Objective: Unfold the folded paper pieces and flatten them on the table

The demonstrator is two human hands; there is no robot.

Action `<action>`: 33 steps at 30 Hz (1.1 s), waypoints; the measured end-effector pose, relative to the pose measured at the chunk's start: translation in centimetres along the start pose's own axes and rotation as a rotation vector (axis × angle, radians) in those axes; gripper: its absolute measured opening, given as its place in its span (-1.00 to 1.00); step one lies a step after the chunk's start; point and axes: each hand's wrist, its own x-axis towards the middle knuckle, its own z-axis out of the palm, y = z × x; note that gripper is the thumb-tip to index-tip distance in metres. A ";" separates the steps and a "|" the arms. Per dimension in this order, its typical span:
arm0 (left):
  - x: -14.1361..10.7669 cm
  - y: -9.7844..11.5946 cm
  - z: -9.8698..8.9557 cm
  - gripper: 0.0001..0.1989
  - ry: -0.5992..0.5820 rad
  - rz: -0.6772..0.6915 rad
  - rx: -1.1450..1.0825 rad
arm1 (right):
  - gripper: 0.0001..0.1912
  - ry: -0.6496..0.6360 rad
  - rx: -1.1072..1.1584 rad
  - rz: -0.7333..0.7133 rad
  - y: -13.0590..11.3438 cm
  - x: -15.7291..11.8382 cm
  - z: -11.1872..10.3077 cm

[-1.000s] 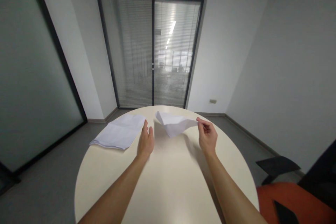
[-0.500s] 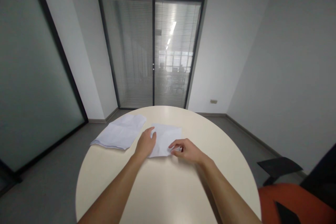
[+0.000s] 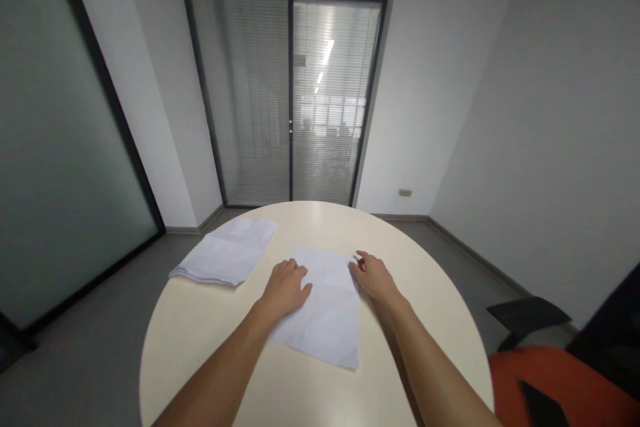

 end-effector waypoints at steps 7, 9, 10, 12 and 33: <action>-0.4 0.8 1.0 -0.46 -0.133 0.214 -0.205 | -0.47 -0.002 0.245 -0.050 0.5 0.5 1.3; -0.5 1.0 1.2 -0.41 -0.164 0.214 -0.212 | -0.52 -0.021 0.189 -0.017 0.2 0.4 1.0; -0.5 1.0 1.2 -0.40 -0.173 0.207 -0.210 | -0.55 -0.039 0.143 0.002 0.0 0.3 0.8; -0.4 1.0 1.4 -0.39 -0.186 0.189 -0.196 | -0.59 -0.072 0.072 0.037 -0.3 0.1 0.3; -0.2 0.9 1.8 -0.40 -0.242 0.233 -0.182 | -0.82 -0.134 0.083 -0.146 -2.1 -0.7 -2.1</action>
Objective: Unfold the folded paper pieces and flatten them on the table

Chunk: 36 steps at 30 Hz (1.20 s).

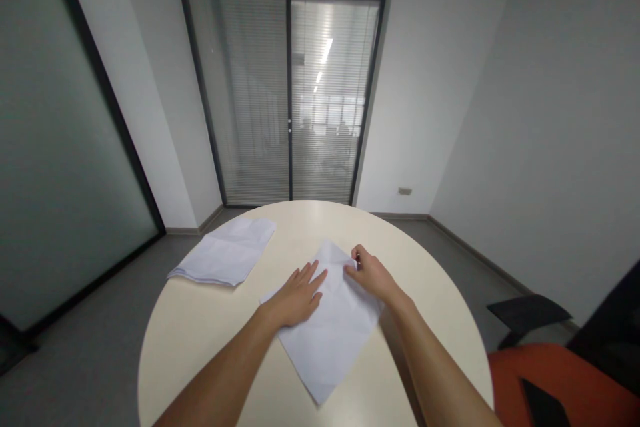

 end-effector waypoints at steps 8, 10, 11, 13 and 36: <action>0.0 0.1 0.4 -0.42 0.020 -0.045 0.062 | -0.36 0.169 -0.064 -0.101 0.8 0.2 0.0; 0.0 -0.1 0.5 -0.43 0.029 -0.043 0.078 | -0.47 0.228 -0.176 -0.096 0.7 0.4 -0.2; 0.1 -0.1 0.6 -0.44 0.033 -0.035 0.082 | -0.53 0.256 -0.223 -0.080 0.6 0.4 -0.2; 0.1 -0.2 0.7 -0.45 0.047 -0.018 0.088 | -0.61 0.282 -0.264 -0.062 0.4 0.5 -0.1; 0.7 -2.4 0.9 -0.41 0.111 -0.142 0.082 | -0.40 -0.251 -0.330 0.053 -0.1 -0.1 3.4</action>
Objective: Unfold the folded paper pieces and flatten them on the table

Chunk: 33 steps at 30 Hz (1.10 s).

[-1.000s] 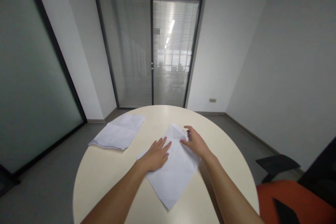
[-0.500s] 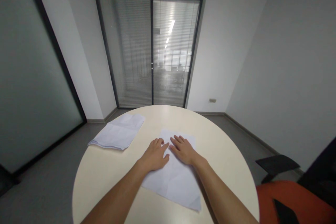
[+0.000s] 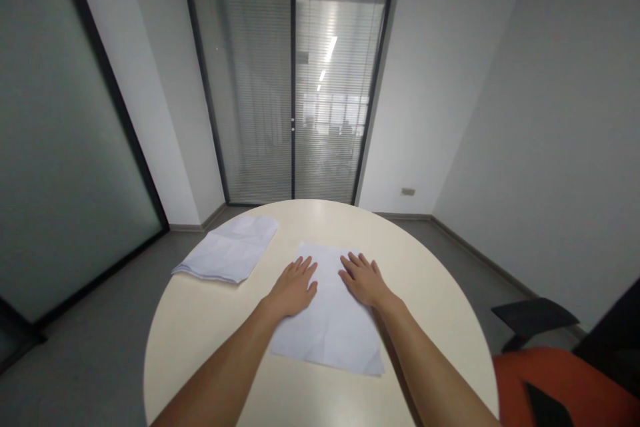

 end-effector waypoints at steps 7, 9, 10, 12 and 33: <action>0.4 -0.6 -0.1 -0.43 0.101 -0.148 0.047 | -0.42 -0.022 0.081 -0.219 -1.0 -0.6 -0.3; 0.6 -0.6 -0.2 -0.44 0.131 -0.131 0.021 | -0.39 -0.069 0.093 -0.224 -1.2 -0.7 -0.2; 0.6 -0.7 -0.2 -0.44 0.136 -0.104 -0.003 | -0.38 -0.076 0.089 -0.207 -1.2 -0.7 -0.1; 0.6 -0.7 -0.2 -0.46 0.116 -0.017 -0.057 | -0.36 -0.062 0.075 -0.169 -1.0 -0.6 0.0; -0.7 0.1 -1.9 -0.10 -0.091 0.228 -0.200 | -0.41 -0.084 0.149 -0.190 0.5 -0.7 -1.3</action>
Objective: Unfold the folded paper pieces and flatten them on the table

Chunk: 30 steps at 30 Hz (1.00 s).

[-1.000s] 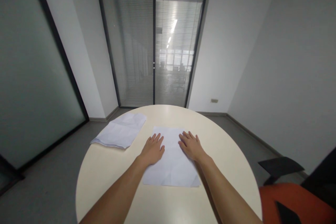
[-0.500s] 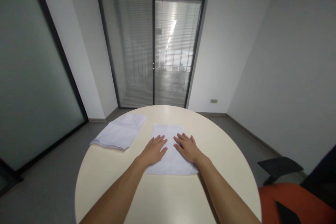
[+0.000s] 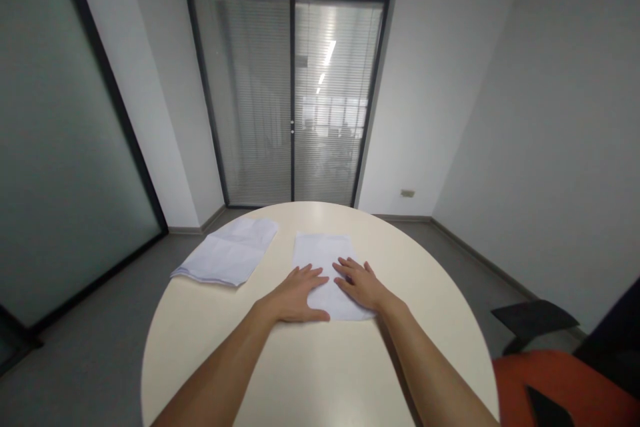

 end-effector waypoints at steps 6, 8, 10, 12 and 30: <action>-0.2 0.1 0.0 0.00 -0.062 -0.012 0.008 | -0.42 0.002 0.005 0.004 0.1 0.1 0.1; -0.2 0.2 -0.1 0.01 -0.062 -0.011 0.010 | -0.42 0.005 0.010 0.002 0.2 0.2 0.1; -0.2 0.2 -0.1 -0.04 -0.052 -0.007 0.016 | -0.42 0.018 0.024 -0.006 0.2 0.3 0.1; -0.3 0.2 -0.2 -0.13 -0.034 -0.016 0.029 | -0.43 0.038 0.048 -0.017 0.1 0.3 0.0; -0.2 -1.1 -1.3 -0.54 0.119 -0.171 -0.167 | -0.39 -0.031 0.379 -0.085 1.2 -0.9 -1.8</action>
